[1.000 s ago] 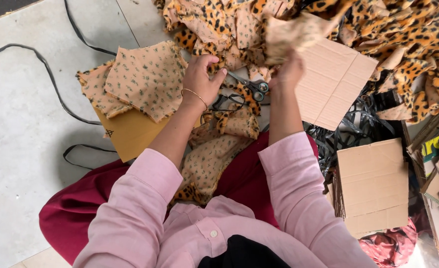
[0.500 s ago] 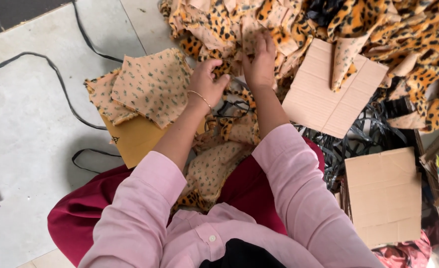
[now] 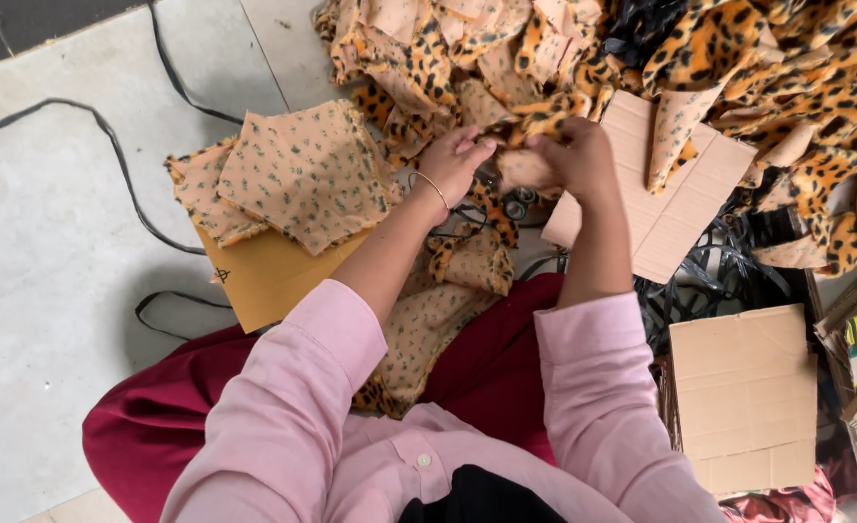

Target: The person sits on the floor and repeatedly folds small pieces of patterned fabric, stacking them into a neat pile. The person uses a piece of cardboard as a guide to align the fabric pieces during folding.

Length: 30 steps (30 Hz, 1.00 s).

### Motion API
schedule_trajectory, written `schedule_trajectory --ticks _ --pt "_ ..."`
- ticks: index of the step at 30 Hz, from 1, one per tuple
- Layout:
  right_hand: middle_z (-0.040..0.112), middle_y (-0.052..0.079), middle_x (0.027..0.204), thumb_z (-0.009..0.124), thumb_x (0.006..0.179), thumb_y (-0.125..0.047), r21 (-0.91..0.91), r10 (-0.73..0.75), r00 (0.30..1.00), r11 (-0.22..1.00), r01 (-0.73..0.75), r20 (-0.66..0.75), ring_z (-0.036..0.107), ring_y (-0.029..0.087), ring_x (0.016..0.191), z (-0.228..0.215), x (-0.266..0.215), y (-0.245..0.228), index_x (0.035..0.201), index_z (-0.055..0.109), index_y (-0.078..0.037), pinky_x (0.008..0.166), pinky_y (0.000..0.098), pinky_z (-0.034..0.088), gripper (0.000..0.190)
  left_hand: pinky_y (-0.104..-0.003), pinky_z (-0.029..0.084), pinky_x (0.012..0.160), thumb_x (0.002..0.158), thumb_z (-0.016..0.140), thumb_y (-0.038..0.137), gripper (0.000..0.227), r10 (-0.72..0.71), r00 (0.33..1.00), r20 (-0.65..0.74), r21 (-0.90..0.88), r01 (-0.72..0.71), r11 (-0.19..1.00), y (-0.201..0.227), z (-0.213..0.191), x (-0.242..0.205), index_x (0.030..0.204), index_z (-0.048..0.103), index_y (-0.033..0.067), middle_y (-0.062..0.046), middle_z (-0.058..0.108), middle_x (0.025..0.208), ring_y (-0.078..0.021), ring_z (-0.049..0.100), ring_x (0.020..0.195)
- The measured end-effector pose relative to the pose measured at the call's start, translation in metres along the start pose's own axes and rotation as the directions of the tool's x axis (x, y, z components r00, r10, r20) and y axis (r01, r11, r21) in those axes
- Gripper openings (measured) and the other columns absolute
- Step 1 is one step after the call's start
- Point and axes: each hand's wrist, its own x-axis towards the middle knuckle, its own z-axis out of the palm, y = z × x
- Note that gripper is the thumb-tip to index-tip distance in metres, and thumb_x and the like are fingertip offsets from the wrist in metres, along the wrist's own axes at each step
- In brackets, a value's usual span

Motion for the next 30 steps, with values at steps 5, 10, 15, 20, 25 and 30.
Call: schedule_trajectory --ticks 5,10,15,20,25,30 --pt "0.059 0.008 0.093 0.088 0.097 -0.029 0.074 -0.105 0.952 0.989 0.131 -0.288 0.059 0.025 0.087 -0.052 -0.006 -0.008 0.096 0.063 -0.007 0.075 0.0375 0.049 0.033 -0.031 0.055 0.074 0.084 0.067 0.055 0.063 -0.053 0.996 0.074 -0.017 0.055 0.998 0.063 0.007 -0.039 0.134 0.069 0.016 -0.013 0.073 0.125 -0.0205 0.063 0.094" --pt "0.062 0.008 0.111 0.089 0.094 -0.008 0.224 -0.341 0.887 0.88 0.418 -0.312 0.057 0.024 0.108 -0.091 -0.041 -0.086 0.098 0.064 -0.012 0.091 0.0357 0.049 0.026 -0.021 0.048 0.051 0.071 0.04 0.073 0.095 -0.226 0.97 0.089 -0.114 0.236 0.965 0.134 -0.003 -0.082 0.131 0.07 0.0053 -0.011 0.071 0.107 -0.0114 0.057 0.067" --pt "0.066 0.003 0.119 0.086 0.08 -0.015 -0.011 -0.138 0.864 0.986 0.164 0.484 0.055 0.025 0.118 -0.097 -0.049 -0.111 0.101 0.074 -0.016 0.108 0.0468 0.039 0.023 -0.02 0.046 0.04 0.094 0.071 0.014 0.019 -0.332 0.931 0.15 -0.059 0.344 0.937 0.105 0.004 -0.064 0.111 0.072 0.007 -0.007 0.072 0.084 -0.0113 0.06 0.055" --pt "0.066 0.006 0.129 0.074 0.089 -0.029 0.183 -0.1 0.892 0.983 0.021 0.441 0.061 0.023 0.117 -0.09 -0.047 -0.087 0.131 0.065 -0.014 0.101 0.0385 0.049 0.046 -0.024 0.039 0.05 0.092 0.067 0.012 0.024 0.051 0.99 0.134 0.19 -0.076 0.979 0.06 0.012 -0.051 0.114 0.076 0.0155 0.0 0.075 0.089 -0.007 0.05 0.058" --pt "0.037 0.04 0.153 0.038 0.07 -0.091 0.608 0.196 0.94 0.722 -0.33 0.278 0.051 0.05 0.136 -0.077 -0.047 -0.108 0.154 0.042 -0.025 0.098 0.0527 0.061 0.106 -0.018 0.04 0.04 0.095 0.062 0.009 0.012 0.279 0.887 0.369 0.219 -0.375 0.901 0.093 0.001 -0.081 0.089 0.072 0.0114 -0.004 0.075 0.086 -0.0055 0.053 0.054" --pt "0.064 0.009 0.119 0.063 0.101 0.004 0.931 -0.179 0.919 0.171 -0.321 0.35 0.072 0.014 0.074 -0.039 -0.049 -0.072 0.136 0.061 -0.009 0.059 0.0235 0.066 0.038 -0.021 0.034 0.053 0.1 0.06 0.018 0.03 0.026 0.881 0.472 0.456 -0.269 0.848 0.1 -0.042 -0.11 0.079 0.039 0.0198 0.006 0.04 0.075 -0.0065 0.038 0.061"
